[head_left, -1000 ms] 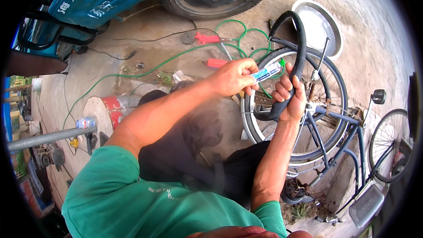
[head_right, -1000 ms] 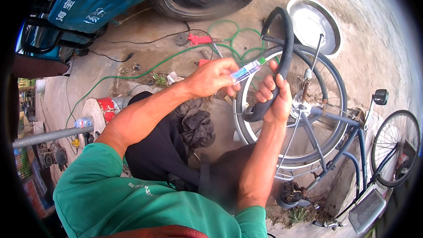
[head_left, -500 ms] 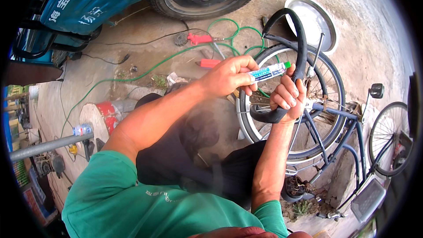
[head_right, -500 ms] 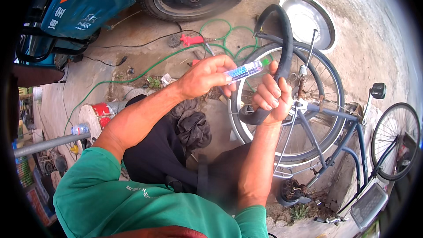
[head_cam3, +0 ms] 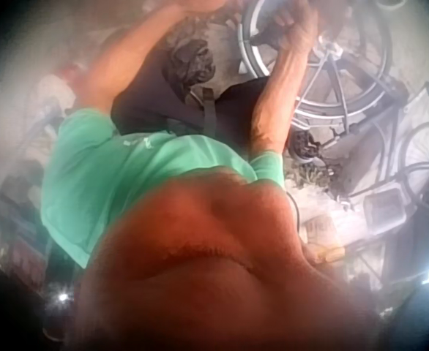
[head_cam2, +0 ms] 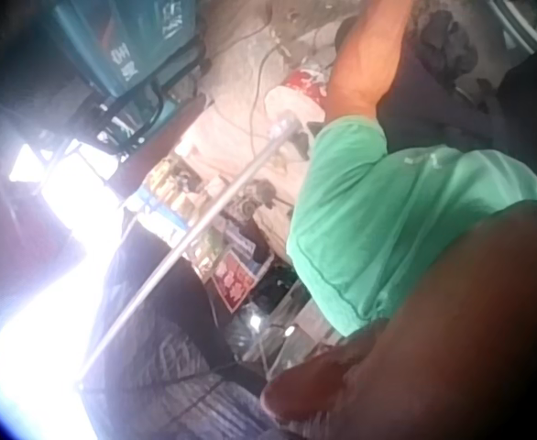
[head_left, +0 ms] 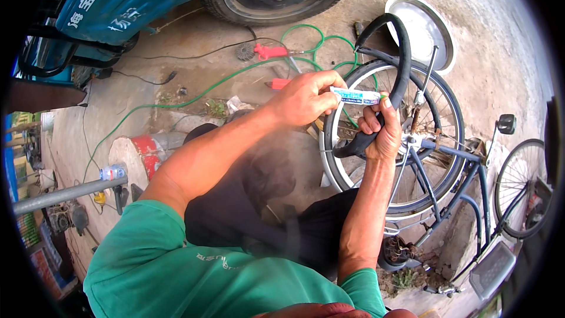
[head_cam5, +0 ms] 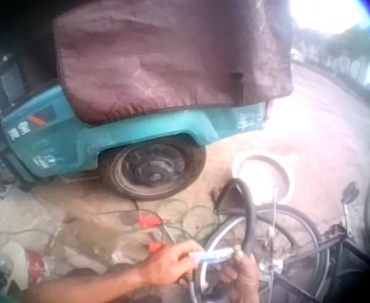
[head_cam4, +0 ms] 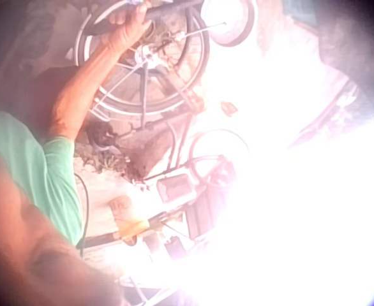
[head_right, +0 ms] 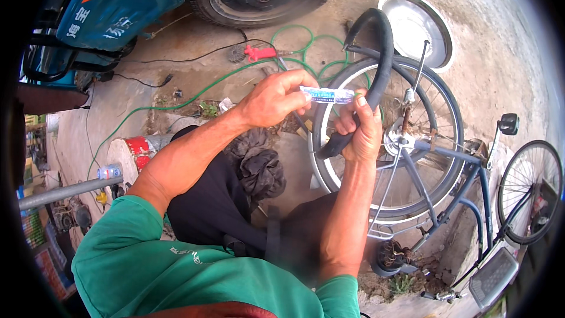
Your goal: The person applies adhesive from a tube to a patch and a bicycle inner tube, then presses the patch onto the tube and uses a tool to secure it.
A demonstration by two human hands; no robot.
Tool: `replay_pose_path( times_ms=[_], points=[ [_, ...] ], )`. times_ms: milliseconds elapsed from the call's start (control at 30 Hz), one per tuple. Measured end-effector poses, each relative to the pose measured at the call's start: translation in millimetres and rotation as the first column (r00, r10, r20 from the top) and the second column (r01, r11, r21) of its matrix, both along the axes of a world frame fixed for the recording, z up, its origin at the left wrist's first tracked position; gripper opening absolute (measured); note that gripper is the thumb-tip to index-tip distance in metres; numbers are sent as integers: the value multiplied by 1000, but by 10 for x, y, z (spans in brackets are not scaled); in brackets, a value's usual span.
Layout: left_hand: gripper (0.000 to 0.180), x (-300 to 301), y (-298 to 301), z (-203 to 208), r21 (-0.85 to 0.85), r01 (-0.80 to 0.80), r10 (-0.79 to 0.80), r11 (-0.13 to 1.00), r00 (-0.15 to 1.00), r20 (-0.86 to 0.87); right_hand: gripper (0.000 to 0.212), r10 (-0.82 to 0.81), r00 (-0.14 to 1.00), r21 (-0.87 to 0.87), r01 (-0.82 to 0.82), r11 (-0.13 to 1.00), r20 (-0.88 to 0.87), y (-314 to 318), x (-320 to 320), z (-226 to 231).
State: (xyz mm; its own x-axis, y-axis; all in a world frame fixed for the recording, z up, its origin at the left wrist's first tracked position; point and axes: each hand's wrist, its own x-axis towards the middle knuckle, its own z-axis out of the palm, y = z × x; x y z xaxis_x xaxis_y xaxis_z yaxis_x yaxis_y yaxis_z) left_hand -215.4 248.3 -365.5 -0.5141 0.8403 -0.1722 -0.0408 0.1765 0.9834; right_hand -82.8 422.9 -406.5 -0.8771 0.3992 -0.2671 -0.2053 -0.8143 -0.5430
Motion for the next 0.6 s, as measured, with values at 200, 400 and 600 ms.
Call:
replay_pose_path(
  times_ms=[200,400,600],
  points=[
    [22,39,75,-16,34,-56,62,998,974,-216,24,-21,989,133,1,991,144,-143,-71,58],
    [25,-46,99,-76,-77,-2,17,997,981,195,25,-30,986,186,-1,983,162,-197,-93,43],
    [31,-142,43,-114,11,49,-44,999,741,670,26,-1,996,165,-14,986,89,-212,-80,22]
  ],
)
